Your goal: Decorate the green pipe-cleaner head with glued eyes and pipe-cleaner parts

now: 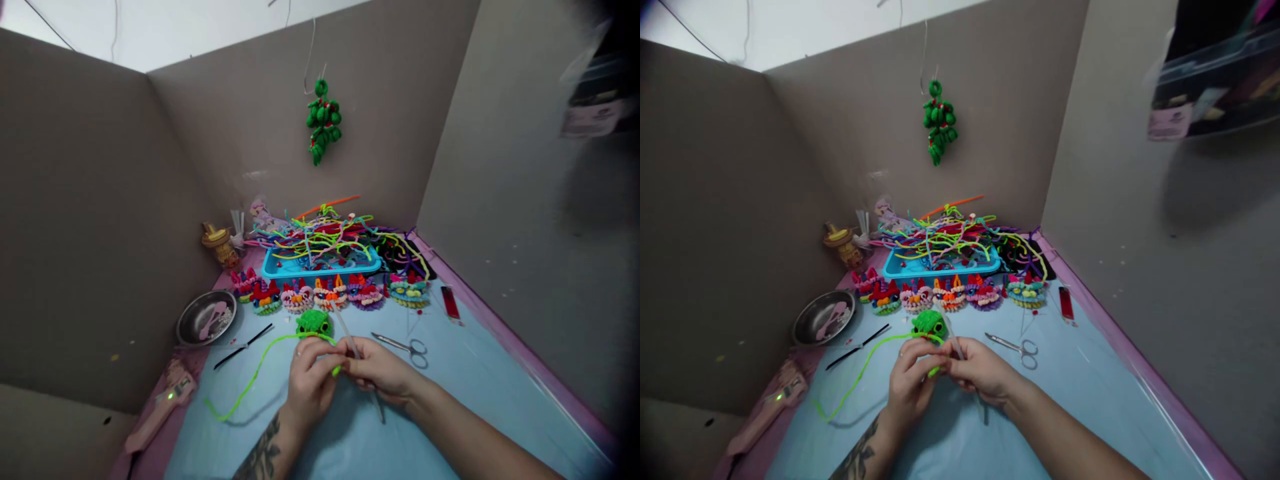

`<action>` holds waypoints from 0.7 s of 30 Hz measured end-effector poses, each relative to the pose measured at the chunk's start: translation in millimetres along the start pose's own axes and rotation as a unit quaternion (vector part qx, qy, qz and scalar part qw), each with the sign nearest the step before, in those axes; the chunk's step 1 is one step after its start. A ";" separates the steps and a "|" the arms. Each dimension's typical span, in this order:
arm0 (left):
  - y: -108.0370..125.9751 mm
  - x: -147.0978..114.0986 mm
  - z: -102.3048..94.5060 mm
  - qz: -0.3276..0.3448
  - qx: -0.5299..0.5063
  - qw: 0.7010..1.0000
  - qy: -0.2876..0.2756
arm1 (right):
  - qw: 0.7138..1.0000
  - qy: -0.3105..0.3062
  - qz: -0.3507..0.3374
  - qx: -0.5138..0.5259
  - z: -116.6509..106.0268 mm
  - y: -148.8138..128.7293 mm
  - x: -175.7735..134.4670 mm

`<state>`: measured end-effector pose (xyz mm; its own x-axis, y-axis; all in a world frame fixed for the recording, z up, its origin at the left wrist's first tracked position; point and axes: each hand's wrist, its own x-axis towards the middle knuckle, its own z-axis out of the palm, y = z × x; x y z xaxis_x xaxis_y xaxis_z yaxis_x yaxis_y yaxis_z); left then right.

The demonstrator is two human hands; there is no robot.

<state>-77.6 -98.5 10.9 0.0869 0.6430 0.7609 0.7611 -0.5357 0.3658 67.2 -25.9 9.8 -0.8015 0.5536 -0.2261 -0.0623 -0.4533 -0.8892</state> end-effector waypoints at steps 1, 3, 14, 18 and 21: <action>-3.5 -0.6 2.7 0.011 0.009 1.000 0.012 | 1.000 0.001 0.003 0.009 -0.3 0.7 1.2; -9.8 -2.6 6.4 0.033 0.035 0.998 0.035 | 1.000 -0.004 0.008 0.019 -0.8 1.3 2.8; -26.3 -8.6 10.0 0.026 0.109 0.992 0.049 | 0.999 -0.035 -0.019 0.001 -4.6 -1.1 4.4; -28.8 -8.9 10.8 0.016 0.104 0.993 0.058 | 0.999 -0.034 -0.025 0.006 -6.1 -2.5 3.7; -28.9 -6.0 8.6 0.000 0.096 0.993 0.063 | 0.999 -0.045 -0.022 0.015 -7.8 -2.3 4.3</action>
<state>-94.6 -82.1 -8.9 0.0142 0.5632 0.8262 0.8712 -0.4125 0.2662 68.5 -17.1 7.8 -0.8473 0.5097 -0.1490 -0.1155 -0.4508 -0.8851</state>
